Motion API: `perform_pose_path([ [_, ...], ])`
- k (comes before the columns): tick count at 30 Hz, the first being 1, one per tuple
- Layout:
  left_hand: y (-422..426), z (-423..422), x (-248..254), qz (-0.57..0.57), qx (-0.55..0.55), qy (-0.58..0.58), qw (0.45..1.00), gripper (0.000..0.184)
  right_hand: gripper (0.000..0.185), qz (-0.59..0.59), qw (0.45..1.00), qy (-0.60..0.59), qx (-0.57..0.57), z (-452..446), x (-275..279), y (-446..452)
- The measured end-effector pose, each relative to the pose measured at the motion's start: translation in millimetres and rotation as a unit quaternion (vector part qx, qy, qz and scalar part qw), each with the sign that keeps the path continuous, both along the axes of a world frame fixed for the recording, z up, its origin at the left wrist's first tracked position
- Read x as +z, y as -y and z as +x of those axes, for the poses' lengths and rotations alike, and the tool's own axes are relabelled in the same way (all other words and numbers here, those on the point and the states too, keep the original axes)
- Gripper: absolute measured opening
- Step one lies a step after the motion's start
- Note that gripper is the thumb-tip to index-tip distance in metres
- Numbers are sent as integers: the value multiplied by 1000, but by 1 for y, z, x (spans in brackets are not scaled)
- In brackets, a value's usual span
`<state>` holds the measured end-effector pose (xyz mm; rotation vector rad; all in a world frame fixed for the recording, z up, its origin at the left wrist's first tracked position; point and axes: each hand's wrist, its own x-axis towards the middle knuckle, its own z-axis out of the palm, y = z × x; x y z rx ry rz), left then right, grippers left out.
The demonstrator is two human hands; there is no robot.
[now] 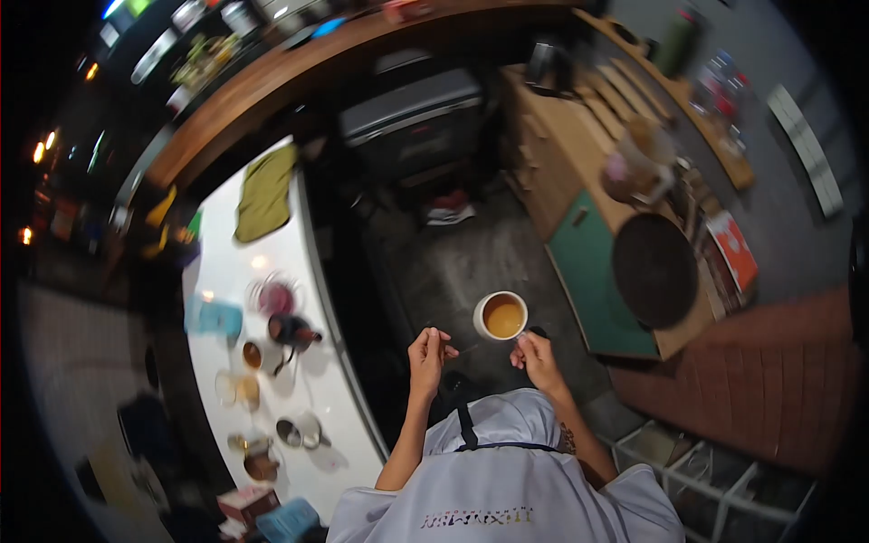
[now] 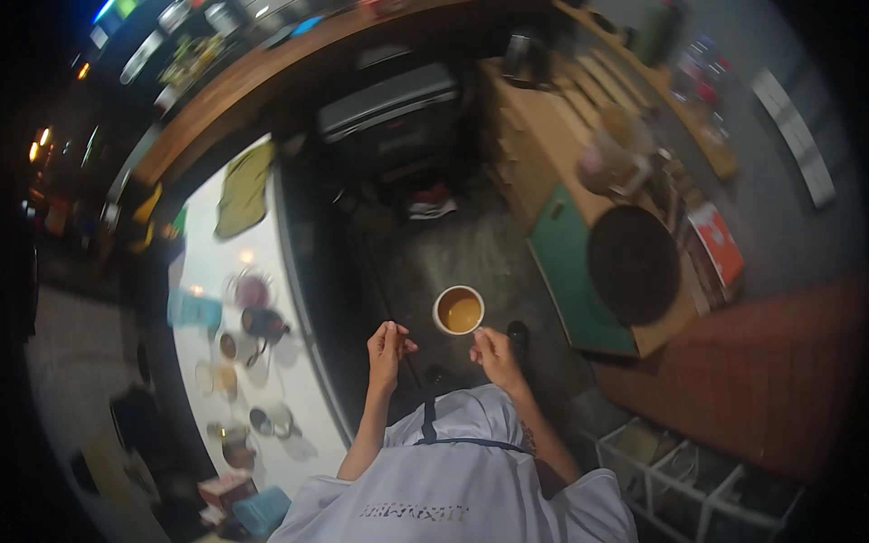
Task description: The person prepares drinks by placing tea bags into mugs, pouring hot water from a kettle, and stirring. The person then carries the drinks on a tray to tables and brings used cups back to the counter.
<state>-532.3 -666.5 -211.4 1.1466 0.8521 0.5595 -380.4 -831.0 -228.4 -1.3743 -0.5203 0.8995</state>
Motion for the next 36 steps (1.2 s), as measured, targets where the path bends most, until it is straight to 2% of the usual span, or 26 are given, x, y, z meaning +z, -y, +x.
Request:
perform_pose_path([
  [5, 46, 116, -29, -44, -204, -42, 977, 33, 35, 1, 975, 3, -221, 88, -2, 88],
  [8, 92, 188, -67, -99, -244, -45, 964, 38, 35, -14, 953, 13, -302, 147, -13, 142],
  [9, 103, 210, -86, -134, -285, -70, 946, 47, 35, -31, 947, 32, -317, 166, -22, 159],
  [10, 119, 235, -93, -135, -301, -69, 941, 47, 35, -34, 942, 35, -333, 185, -30, 175],
  [12, 148, 282, -107, -178, -296, -113, 932, 59, 35, -61, 936, 41, -344, 219, -43, 203],
  [13, 158, 305, -121, -179, -308, -112, 928, 59, 35, -70, 935, 45, -345, 235, -46, 214],
  [15, 181, 340, -145, -157, -335, -120, 921, 75, 34, -87, 932, 55, -348, 263, -65, 228],
  [16, 192, 352, -142, -161, -340, -119, 919, 75, 33, -98, 933, 67, -339, 278, -74, 234],
  [18, 208, 381, -136, -180, -279, -143, 932, 71, 31, -78, 937, 35, -339, 299, -93, 241],
  [19, 222, 395, -150, -189, -136, -144, 962, 74, 31, -72, 943, 32, -324, 309, -103, 243],
  [20, 225, 396, -164, -196, -128, -102, 967, 75, 31, -68, 948, 24, -310, 315, -114, 246],
  [22, 231, 410, -162, -213, -29, -184, 959, 75, 31, -62, 952, 8, -298, 326, -122, 244],
  [29, 231, 409, -171, -107, 23, -201, 974, 81, 32, -38, 968, -47, -245, 337, -122, 237],
  [30, 228, 403, -154, -106, 37, -204, 973, 81, 32, -30, 972, -51, -227, 335, -120, 240],
  [32, 222, 392, -128, -145, 58, -353, 922, 79, 32, -39, 981, -50, -185, 328, -110, 239],
  [33, 218, 377, -133, -151, 60, -299, 940, 76, 33, -53, 986, -34, -155, 322, -101, 237],
  [36, 213, 341, -96, -148, 79, -240, 956, 71, 31, -55, 995, 10, -81, 304, -86, 232],
])
